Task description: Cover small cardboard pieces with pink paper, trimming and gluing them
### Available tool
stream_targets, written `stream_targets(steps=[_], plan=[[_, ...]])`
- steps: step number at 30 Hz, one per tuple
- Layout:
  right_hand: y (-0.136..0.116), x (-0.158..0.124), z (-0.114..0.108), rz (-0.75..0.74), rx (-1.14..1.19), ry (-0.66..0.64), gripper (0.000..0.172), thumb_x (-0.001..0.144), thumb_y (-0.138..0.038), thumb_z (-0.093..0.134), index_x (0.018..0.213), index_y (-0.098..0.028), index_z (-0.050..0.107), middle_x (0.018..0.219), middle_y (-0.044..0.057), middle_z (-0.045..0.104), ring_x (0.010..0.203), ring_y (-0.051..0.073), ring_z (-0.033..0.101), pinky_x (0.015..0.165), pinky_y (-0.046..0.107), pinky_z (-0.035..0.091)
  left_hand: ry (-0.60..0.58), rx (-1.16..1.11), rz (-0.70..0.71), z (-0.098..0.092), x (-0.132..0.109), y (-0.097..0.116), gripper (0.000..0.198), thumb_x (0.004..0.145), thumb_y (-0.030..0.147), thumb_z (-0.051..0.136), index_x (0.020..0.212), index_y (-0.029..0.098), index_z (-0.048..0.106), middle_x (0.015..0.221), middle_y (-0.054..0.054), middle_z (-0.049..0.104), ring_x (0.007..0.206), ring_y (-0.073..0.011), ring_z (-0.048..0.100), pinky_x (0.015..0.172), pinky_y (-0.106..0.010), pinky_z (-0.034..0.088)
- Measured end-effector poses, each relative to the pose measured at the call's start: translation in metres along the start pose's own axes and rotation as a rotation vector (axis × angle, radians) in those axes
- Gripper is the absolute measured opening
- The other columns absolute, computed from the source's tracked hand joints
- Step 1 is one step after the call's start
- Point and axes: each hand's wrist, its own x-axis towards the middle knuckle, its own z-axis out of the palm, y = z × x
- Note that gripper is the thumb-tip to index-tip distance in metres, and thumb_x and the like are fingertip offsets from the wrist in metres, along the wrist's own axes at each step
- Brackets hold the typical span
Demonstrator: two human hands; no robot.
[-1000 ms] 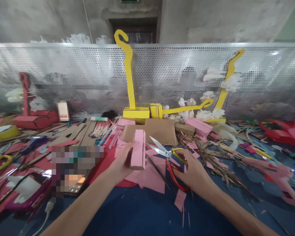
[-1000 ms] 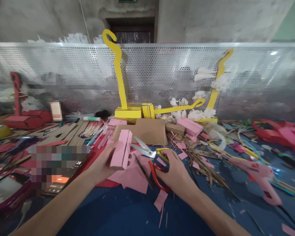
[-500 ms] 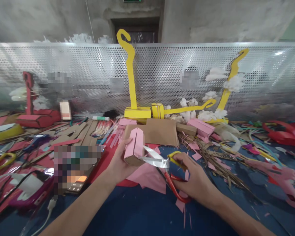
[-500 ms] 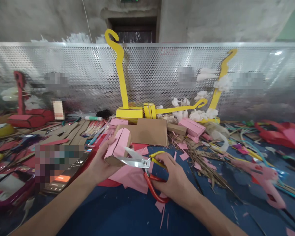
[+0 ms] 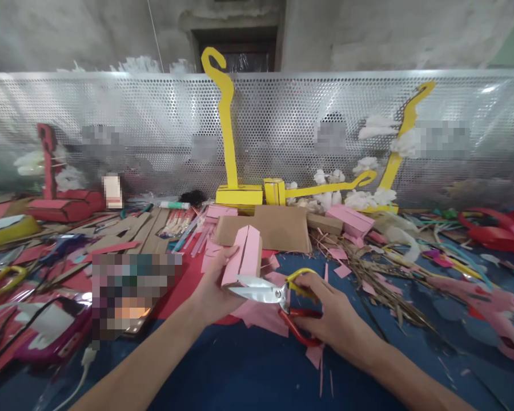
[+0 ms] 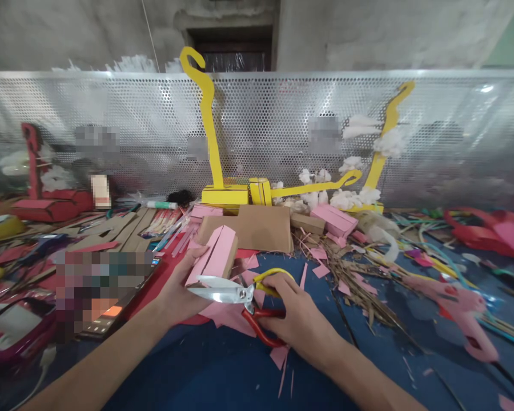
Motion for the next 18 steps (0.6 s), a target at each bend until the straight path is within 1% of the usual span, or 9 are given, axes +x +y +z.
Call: stream_targets(steps=[3, 5, 8, 11, 14, 18], plan=[[0.0031, -0.0003, 0.0018, 0.054, 0.002, -0.001, 0.039, 0.076, -0.018, 0.069, 0.113, -0.028, 0.061, 0.123, 0.002, 0.069, 0.11, 0.022, 0.068, 0.097, 0.035, 0.052, -0.017, -0.02, -0.022, 0.0, 0.0, -0.0012, 0.057, 0.091, 0.044, 0.06, 0.127, 0.001, 0.063, 0.121, -0.022, 0.073, 0.124, -0.0299, 0.065, 0.117, -0.041, 0.039], [0.0032, -0.0006, 0.0018, 0.079, 0.001, -0.002, 0.038, 0.076, -0.018, 0.068, 0.112, -0.028, 0.062, 0.12, 0.002, 0.07, 0.105, 0.021, 0.069, 0.094, 0.034, 0.053, -0.019, -0.016, -0.026, -0.0002, -0.0001, -0.0012, 0.057, 0.092, 0.044, 0.058, 0.128, 0.0, 0.062, 0.122, -0.022, 0.073, 0.125, -0.0298, 0.064, 0.117, -0.04, 0.038], [0.0021, -0.0008, 0.0011, 0.082, 0.01, -0.005, 0.033, 0.077, -0.017, 0.065, 0.108, -0.027, 0.062, 0.11, 0.0, 0.073, 0.092, 0.018, 0.07, 0.085, 0.03, 0.055, 0.02, -0.014, -0.031, -0.0012, -0.0003, 0.0, 0.058, 0.093, 0.045, 0.058, 0.128, 0.0, 0.062, 0.122, -0.024, 0.073, 0.123, -0.0304, 0.066, 0.114, -0.04, 0.041], [0.0026, -0.0003, 0.0013, 0.038, 0.026, 0.026, 0.027, 0.082, -0.02, 0.064, 0.107, -0.027, 0.06, 0.102, 0.0, 0.074, 0.083, 0.017, 0.069, 0.078, 0.029, 0.055, 0.071, -0.023, -0.014, -0.0017, -0.0002, 0.0014, 0.056, 0.094, 0.044, 0.059, 0.128, -0.001, 0.061, 0.119, -0.024, 0.073, 0.118, -0.03, 0.068, 0.109, -0.038, 0.046], [0.0057, 0.0008, 0.002, -0.009, 0.012, 0.096, 0.023, 0.086, -0.025, 0.064, 0.109, -0.026, 0.059, 0.101, 0.002, 0.073, 0.082, 0.018, 0.068, 0.077, 0.03, 0.056, 0.066, -0.021, 0.026, -0.0013, 0.0006, 0.0023, 0.055, 0.094, 0.041, 0.061, 0.13, 0.001, 0.06, 0.114, -0.022, 0.074, 0.112, -0.0289, 0.07, 0.102, -0.037, 0.05], [0.0094, 0.0011, 0.0003, -0.032, -0.018, 0.146, 0.023, 0.089, -0.029, 0.065, 0.111, -0.024, 0.056, 0.103, 0.005, 0.071, 0.087, 0.02, 0.068, 0.078, 0.032, 0.056, 0.057, -0.028, 0.083, -0.0023, 0.0015, 0.0036, 0.056, 0.092, 0.041, 0.064, 0.133, 0.004, 0.059, 0.11, -0.018, 0.075, 0.107, -0.0279, 0.07, 0.099, -0.036, 0.051]])
